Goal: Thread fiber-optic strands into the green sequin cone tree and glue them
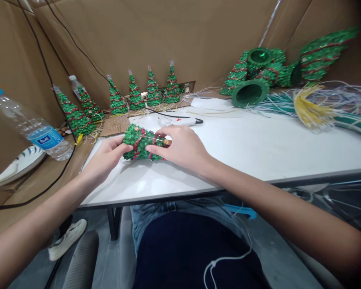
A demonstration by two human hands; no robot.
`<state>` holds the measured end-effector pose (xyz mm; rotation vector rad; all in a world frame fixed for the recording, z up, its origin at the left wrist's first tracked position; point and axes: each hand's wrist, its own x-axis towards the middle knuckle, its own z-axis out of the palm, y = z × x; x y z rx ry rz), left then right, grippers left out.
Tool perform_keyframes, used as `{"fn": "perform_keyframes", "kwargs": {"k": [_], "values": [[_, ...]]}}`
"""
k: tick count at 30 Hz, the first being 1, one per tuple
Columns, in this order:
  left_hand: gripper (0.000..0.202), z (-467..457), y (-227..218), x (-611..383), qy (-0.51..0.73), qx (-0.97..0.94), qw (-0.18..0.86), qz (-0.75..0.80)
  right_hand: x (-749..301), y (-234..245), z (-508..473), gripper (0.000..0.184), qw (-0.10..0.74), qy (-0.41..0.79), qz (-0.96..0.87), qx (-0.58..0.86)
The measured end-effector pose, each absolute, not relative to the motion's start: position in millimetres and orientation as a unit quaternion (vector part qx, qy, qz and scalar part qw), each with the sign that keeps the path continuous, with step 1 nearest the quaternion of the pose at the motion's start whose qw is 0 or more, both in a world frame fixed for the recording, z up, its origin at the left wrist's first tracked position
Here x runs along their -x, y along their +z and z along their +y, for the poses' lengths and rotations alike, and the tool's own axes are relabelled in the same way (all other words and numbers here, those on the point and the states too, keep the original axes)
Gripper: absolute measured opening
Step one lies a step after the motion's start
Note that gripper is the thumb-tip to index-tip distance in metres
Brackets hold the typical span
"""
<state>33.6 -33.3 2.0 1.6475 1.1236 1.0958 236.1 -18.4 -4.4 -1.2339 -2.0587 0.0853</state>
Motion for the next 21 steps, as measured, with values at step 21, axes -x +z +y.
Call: {"fn": "perform_keyframes", "kwargs": {"k": [21], "values": [[0.023, -36.2, 3.3, -33.0, 0.416, -0.686, 0.395, 0.448, -236.1, -3.6, -19.4, 0.035, 0.36, 0.026, -0.798, 0.483]]}}
